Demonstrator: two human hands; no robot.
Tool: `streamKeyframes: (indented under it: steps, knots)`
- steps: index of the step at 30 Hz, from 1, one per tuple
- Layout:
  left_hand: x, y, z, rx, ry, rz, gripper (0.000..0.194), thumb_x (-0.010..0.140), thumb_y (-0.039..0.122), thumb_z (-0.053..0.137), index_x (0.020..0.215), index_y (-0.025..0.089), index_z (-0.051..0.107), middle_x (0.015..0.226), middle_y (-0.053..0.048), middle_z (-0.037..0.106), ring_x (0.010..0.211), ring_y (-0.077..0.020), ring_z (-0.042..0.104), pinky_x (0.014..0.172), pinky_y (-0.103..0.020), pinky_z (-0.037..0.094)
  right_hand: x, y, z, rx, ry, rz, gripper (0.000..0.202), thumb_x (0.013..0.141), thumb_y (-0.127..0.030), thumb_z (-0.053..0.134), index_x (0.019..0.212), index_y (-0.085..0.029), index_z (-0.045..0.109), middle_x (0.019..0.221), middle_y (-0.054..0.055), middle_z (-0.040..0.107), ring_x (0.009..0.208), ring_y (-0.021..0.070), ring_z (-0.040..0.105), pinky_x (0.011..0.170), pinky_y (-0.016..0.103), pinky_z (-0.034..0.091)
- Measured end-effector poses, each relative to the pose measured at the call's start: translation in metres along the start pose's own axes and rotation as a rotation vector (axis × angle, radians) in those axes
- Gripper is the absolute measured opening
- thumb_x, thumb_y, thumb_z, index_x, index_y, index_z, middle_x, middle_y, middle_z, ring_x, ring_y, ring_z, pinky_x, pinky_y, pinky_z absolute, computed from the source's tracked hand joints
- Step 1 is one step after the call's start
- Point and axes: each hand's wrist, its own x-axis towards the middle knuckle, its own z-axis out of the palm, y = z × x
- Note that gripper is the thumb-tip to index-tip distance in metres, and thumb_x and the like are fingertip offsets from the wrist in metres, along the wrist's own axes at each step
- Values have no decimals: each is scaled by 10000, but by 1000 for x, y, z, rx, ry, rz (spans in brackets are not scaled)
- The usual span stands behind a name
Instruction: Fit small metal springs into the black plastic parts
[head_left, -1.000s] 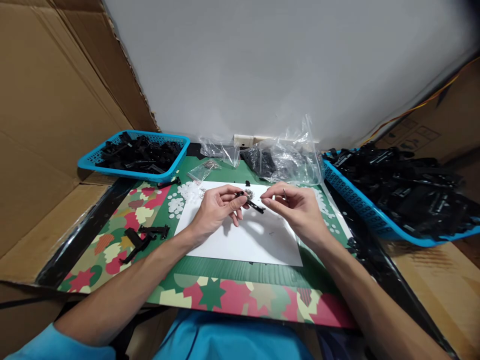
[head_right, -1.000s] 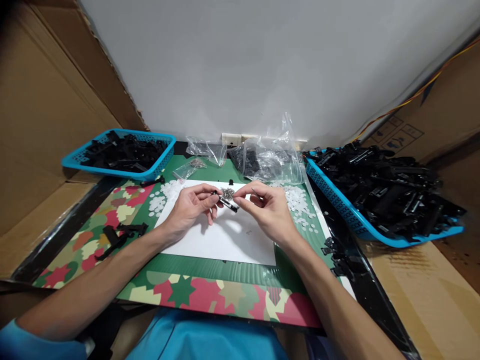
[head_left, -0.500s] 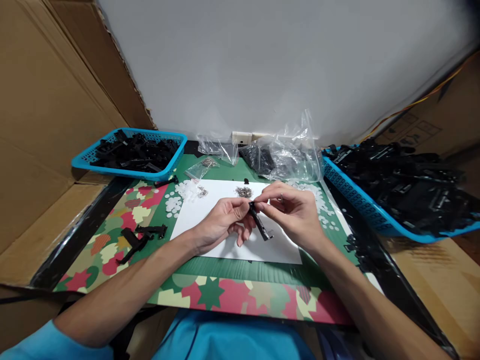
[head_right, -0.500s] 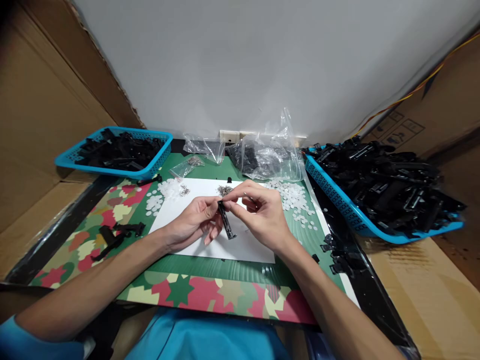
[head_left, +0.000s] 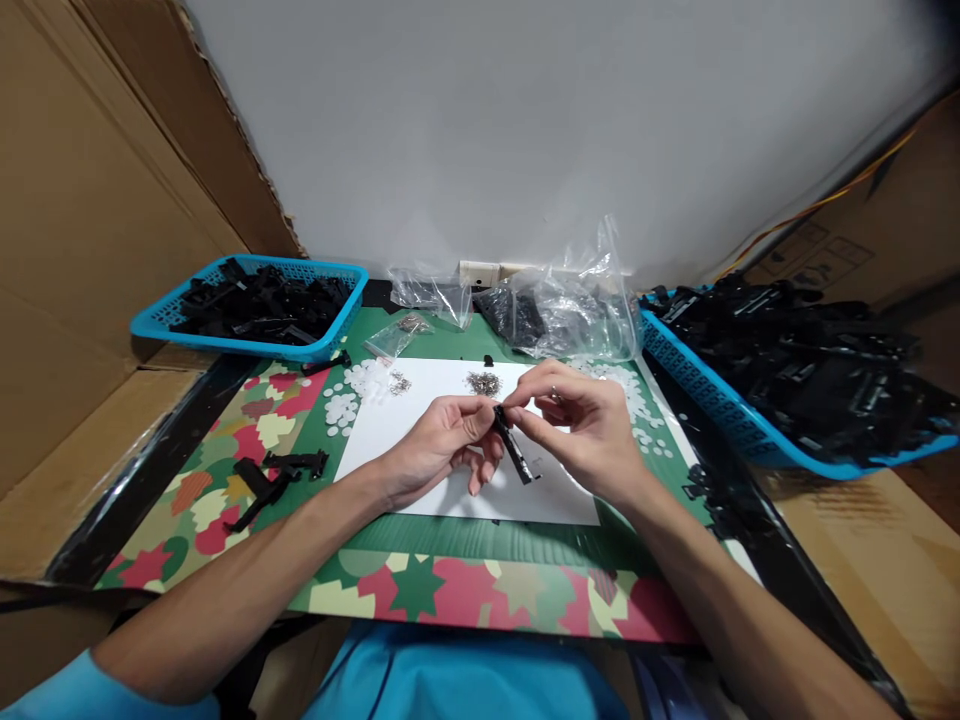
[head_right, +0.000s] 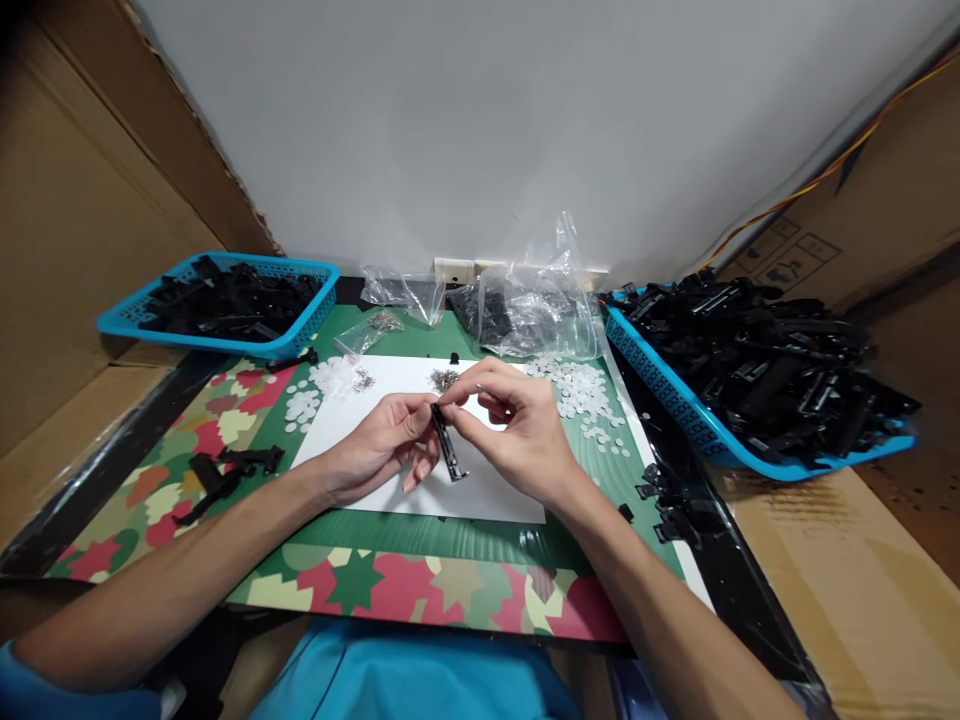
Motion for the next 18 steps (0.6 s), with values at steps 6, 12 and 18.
streamKeyframes:
  steps: [6, 12, 18]
  knots:
    - [-1, 1, 3, 14, 8, -22, 482, 929, 584, 774, 1020, 118, 687, 708, -39, 700, 517, -140, 683, 407, -186, 521, -1, -1, 2, -25, 7, -9, 38, 936, -261, 803, 938, -241, 835, 914, 60, 721, 708, 163, 567, 539, 314, 364]
    - [-1, 0, 4, 23, 6, -6, 470, 930, 562, 784, 1036, 113, 696, 713, -40, 706, 509, -138, 682, 414, -192, 533, -2, -1, 3, -36, 32, -46, 46, 917, -213, 807, 937, -235, 842, 869, 47, 711, 676, 147, 549, 539, 312, 362]
    - [0, -2, 1, 40, 4, 19, 477, 958, 527, 766, 1148, 93, 709, 719, -52, 714, 529, -146, 696, 429, -201, 561, -4, 3, 4, -33, 18, -56, 55, 923, -213, 798, 944, -231, 846, 860, 43, 702, 659, 139, 531, 537, 302, 370]
